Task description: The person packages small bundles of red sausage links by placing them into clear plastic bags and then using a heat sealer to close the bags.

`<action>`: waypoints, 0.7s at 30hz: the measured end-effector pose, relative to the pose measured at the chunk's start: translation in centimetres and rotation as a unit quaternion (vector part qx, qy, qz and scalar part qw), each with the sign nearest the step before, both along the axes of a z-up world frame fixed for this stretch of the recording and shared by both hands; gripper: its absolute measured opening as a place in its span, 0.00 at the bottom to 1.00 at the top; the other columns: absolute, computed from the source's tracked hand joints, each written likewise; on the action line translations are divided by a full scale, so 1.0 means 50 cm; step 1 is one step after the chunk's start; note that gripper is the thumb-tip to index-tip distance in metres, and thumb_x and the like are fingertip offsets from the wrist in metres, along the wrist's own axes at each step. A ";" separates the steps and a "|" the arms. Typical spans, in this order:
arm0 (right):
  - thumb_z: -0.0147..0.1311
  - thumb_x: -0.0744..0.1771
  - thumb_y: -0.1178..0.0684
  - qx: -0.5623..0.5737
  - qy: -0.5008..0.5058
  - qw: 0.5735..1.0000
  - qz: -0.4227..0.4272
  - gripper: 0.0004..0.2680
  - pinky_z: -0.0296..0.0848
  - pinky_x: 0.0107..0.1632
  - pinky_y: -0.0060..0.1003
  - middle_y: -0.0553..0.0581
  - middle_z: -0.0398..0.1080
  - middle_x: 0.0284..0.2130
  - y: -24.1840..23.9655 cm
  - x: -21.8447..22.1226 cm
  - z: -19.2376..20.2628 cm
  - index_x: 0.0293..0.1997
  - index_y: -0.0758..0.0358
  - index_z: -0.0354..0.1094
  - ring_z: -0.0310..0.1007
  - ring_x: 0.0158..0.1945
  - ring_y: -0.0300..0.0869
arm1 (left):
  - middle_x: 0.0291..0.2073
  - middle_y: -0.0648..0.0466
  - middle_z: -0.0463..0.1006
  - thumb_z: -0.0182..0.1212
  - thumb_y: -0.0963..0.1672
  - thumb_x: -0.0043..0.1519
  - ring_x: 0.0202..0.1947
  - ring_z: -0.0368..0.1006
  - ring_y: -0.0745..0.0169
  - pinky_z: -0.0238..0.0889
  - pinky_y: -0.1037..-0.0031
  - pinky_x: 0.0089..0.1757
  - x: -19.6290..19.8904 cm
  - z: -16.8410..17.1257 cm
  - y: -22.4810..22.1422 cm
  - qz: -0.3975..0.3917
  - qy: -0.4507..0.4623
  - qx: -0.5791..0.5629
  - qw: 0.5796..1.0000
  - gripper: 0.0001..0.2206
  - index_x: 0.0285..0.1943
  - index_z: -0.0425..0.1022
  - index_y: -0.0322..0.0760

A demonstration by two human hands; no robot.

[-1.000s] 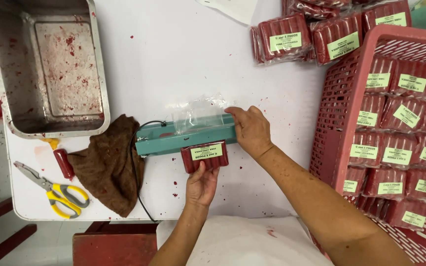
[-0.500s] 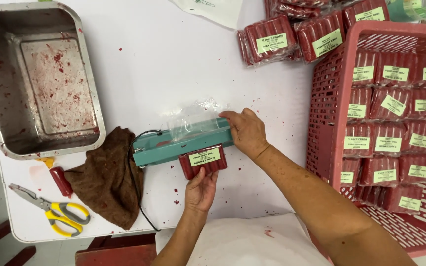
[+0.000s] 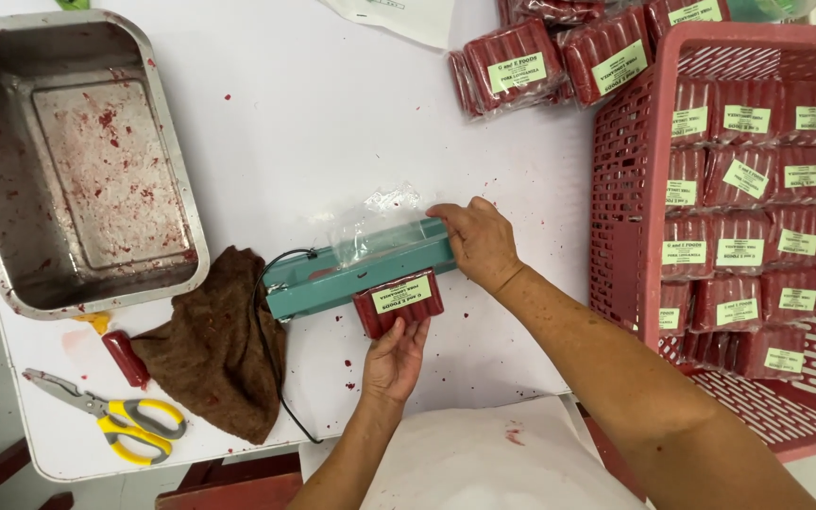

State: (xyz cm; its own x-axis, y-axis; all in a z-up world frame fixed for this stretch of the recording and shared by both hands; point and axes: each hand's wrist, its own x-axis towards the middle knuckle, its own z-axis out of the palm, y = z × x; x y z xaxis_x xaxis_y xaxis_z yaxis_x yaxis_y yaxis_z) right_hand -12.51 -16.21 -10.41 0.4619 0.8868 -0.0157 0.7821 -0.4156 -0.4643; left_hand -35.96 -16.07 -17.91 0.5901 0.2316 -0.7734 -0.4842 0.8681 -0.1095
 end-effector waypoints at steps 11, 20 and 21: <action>0.44 0.71 0.50 -0.051 0.021 0.998 -0.021 0.09 0.72 0.45 0.38 0.53 0.70 0.22 0.012 -0.005 0.037 0.55 0.46 0.70 0.69 0.35 0.45 | 0.51 0.55 0.81 0.65 0.42 0.59 0.54 0.74 0.54 0.61 0.55 0.62 -0.002 -0.018 -0.010 -0.003 0.003 0.042 0.999 0.17 0.59 0.77 0.49; 0.45 0.71 0.44 0.072 0.054 0.994 0.060 0.15 0.61 0.59 0.52 0.57 0.67 0.48 -0.062 -0.047 0.291 0.65 0.53 0.61 0.62 0.55 0.54 | 0.60 0.47 0.74 0.70 0.43 0.53 0.59 0.69 0.48 0.61 0.54 0.57 -0.053 0.208 -0.008 -0.138 -0.055 0.210 0.966 0.32 0.69 0.65 0.38; 0.43 0.72 0.48 0.158 0.055 0.984 0.064 0.14 0.59 0.67 0.56 0.60 0.65 0.57 -0.097 -0.054 0.322 0.66 0.55 0.58 0.62 0.61 0.57 | 0.61 0.47 0.74 0.70 0.43 0.53 0.59 0.68 0.46 0.60 0.51 0.58 -0.048 0.230 -0.007 -0.148 -0.052 0.232 0.960 0.34 0.71 0.64 0.38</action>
State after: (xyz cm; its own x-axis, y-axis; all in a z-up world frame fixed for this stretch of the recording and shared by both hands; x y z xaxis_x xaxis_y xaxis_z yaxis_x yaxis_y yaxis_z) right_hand -15.22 -21.06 5.68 0.3576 0.9058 0.2271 0.7568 -0.1386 -0.6388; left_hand -38.39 -16.44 -6.41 0.7516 0.3476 -0.5606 -0.2169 0.9328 0.2877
